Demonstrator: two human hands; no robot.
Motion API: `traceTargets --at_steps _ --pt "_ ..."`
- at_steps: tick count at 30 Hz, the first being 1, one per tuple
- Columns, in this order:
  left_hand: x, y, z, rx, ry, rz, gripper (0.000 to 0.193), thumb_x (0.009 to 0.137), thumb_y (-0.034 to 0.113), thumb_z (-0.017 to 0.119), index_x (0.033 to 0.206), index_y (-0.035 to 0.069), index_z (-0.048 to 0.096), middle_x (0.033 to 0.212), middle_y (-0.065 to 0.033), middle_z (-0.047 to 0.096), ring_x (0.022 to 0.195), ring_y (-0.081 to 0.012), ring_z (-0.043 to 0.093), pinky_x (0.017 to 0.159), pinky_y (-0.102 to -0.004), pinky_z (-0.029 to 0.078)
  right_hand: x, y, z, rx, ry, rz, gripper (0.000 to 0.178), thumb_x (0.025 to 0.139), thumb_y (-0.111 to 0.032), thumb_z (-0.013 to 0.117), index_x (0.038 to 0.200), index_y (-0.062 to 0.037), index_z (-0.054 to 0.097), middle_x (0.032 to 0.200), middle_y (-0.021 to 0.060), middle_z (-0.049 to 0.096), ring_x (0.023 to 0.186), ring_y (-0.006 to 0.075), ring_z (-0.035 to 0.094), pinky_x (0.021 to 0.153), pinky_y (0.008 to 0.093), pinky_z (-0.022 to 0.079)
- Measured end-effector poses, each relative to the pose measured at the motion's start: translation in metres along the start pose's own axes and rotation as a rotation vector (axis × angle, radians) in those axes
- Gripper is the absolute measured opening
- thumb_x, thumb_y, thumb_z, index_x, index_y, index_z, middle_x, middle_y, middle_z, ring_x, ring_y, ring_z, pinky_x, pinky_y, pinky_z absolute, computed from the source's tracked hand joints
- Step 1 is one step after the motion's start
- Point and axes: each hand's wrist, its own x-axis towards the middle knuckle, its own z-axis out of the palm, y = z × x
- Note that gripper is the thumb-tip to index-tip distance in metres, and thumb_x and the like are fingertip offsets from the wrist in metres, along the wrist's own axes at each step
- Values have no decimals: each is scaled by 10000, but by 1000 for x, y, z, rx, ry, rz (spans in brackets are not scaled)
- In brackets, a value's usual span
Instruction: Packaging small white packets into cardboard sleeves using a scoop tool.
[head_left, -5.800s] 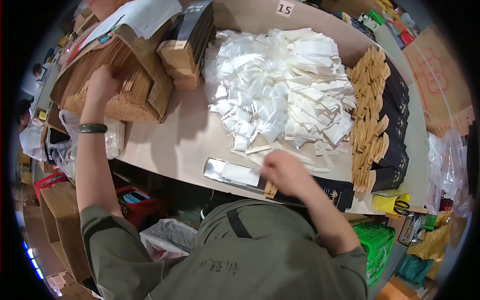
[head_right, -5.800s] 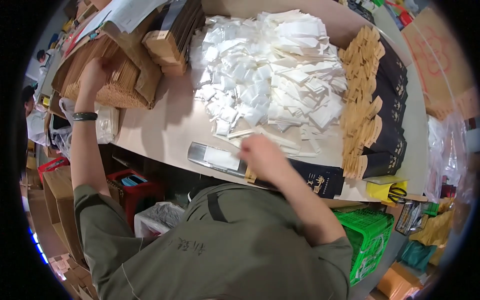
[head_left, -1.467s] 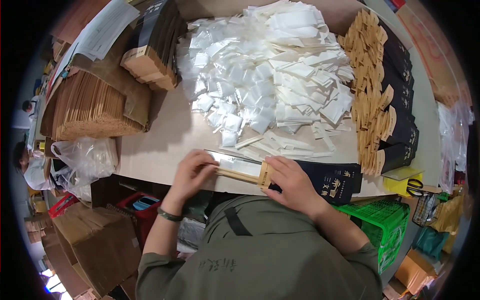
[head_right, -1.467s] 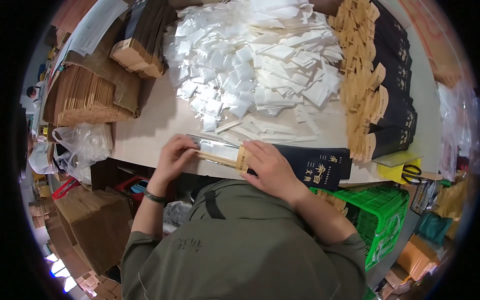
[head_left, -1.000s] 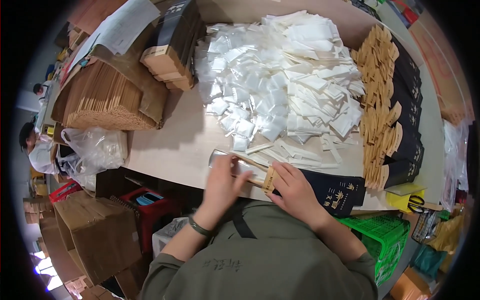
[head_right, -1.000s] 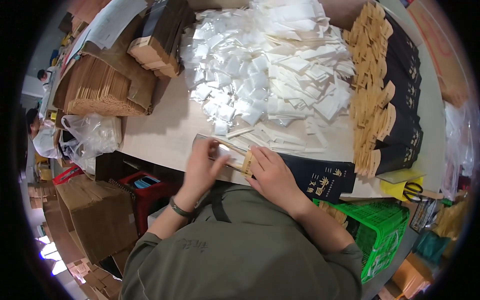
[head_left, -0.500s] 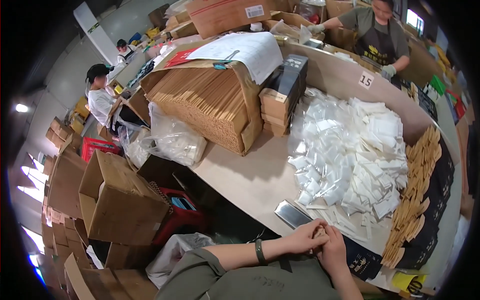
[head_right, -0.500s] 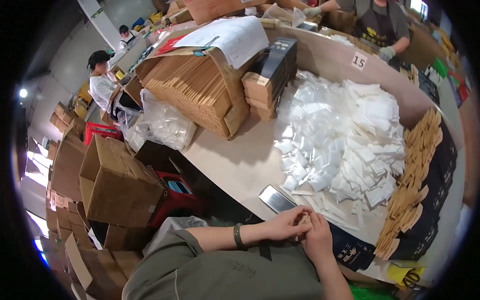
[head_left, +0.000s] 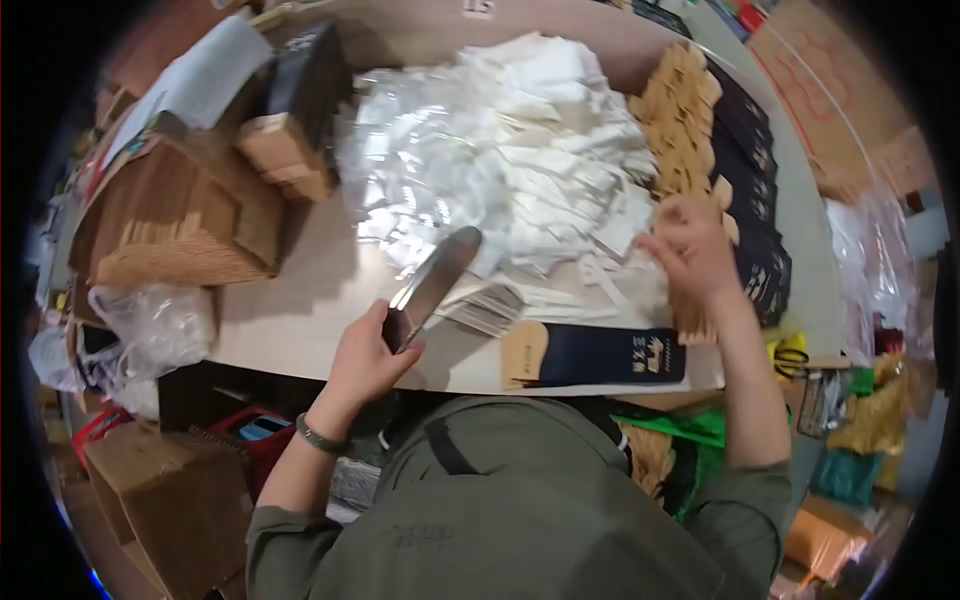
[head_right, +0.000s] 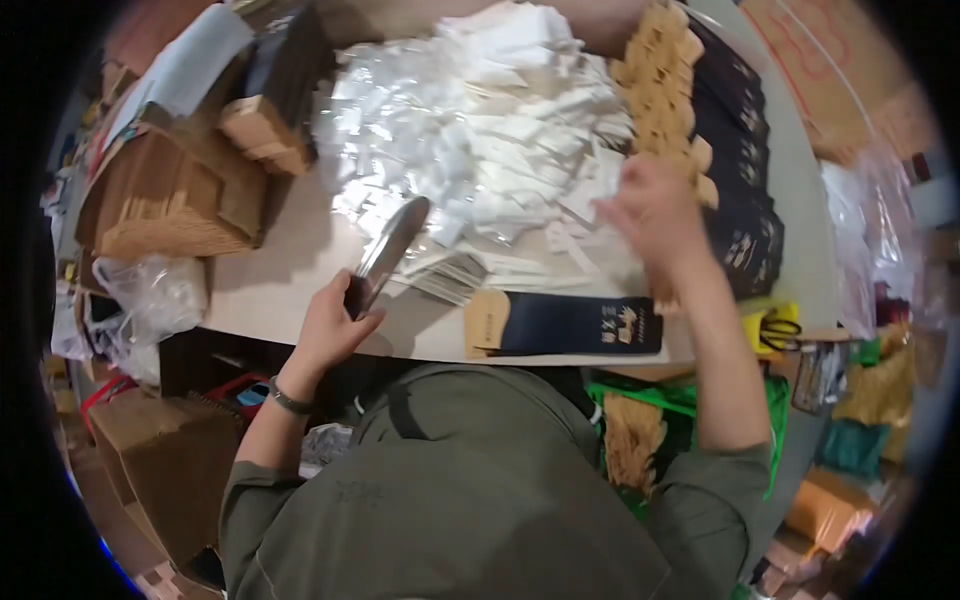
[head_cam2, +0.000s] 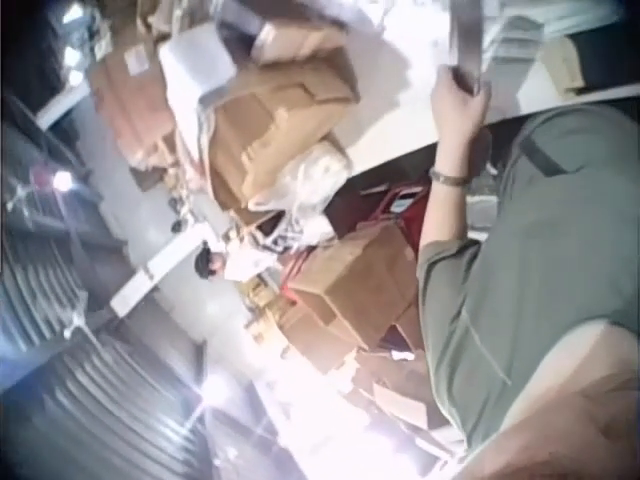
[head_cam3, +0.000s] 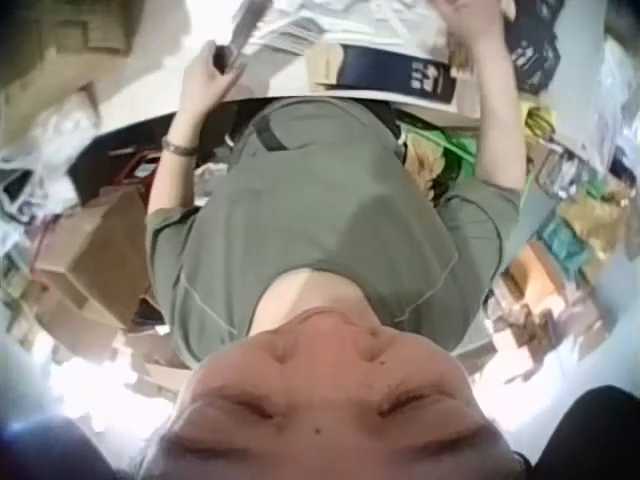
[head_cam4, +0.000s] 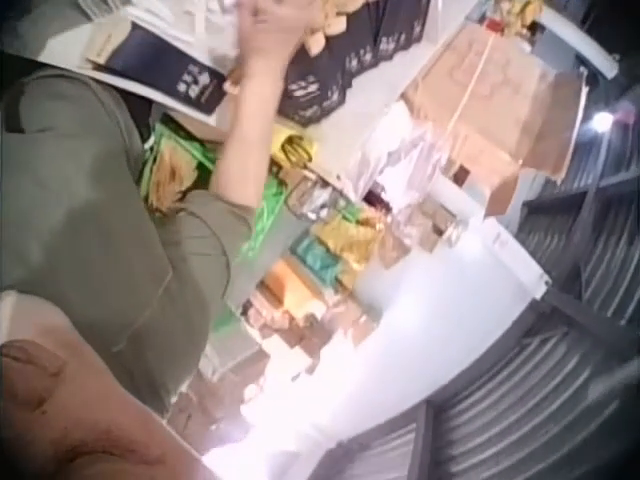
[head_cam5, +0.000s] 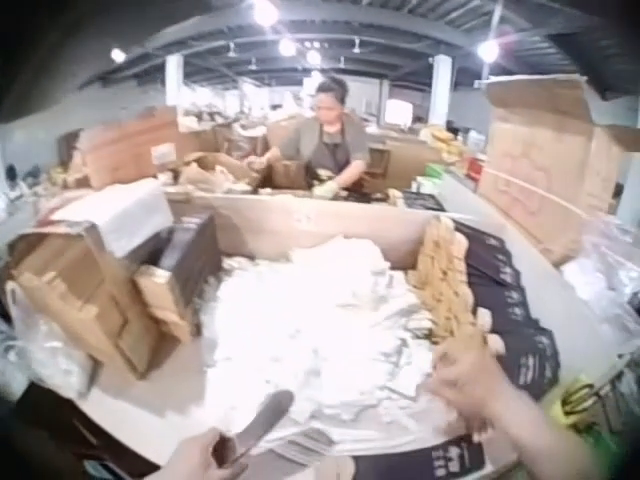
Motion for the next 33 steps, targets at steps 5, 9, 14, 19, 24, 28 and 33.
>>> traceTargets --at_steps 5,9,14,19,24,28,33 --pt "-9 37 56 -400 -535 447 360 741 154 756 994 -11 561 1077 -176 549 942 -272 589 817 -372 501 -61 -51 46 236 -387 -132 513 701 -261 835 1109 -43 613 1392 244 504 1290 427 471 1078 503 391" --pt "-20 76 68 -339 -601 400 341 727 131 741 991 9 562 1092 -178 562 989 -348 594 842 -405 502 -57 -97 101 360 -231 -247 417 825 -208 653 1187 -7 601 1176 221 611 1129 398 572 965 467 465" --pt "-19 23 54 12 -99 53 426 717 143 767 1082 47 569 946 -163 629 895 -365 638 755 -421 523 -54 -129 96 239 -225 202 329 885 -362 671 852 -36 636 853 182 653 846 370 642 729 462 513" --pt "-29 2 50 225 100 197 612 694 150 807 1242 78 543 972 -141 621 887 -357 637 747 -423 530 -45 -144 122 205 -291 384 285 894 -297 632 798 -31 607 634 167 626 633 386 644 588 481 510" --pt "-36 -14 23 340 -118 272 720 661 161 850 1306 65 544 995 -137 611 897 -350 632 743 -412 528 -33 -141 131 348 -263 428 166 820 -198 611 788 -37 635 684 182 647 667 387 655 624 491 515" --pt "-9 17 23 258 -249 388 753 666 268 873 1317 69 550 1017 -135 616 953 -339 623 797 -412 516 -27 -165 134 481 -253 308 159 815 -212 627 763 -63 640 669 163 641 676 381 653 636 488 517" --pt "59 23 43 200 180 459 594 726 319 847 1203 52 612 1008 -144 621 901 -344 618 769 -417 508 16 -123 127 290 -108 274 188 813 -216 708 850 -46 635 831 164 658 831 352 654 717 466 520"
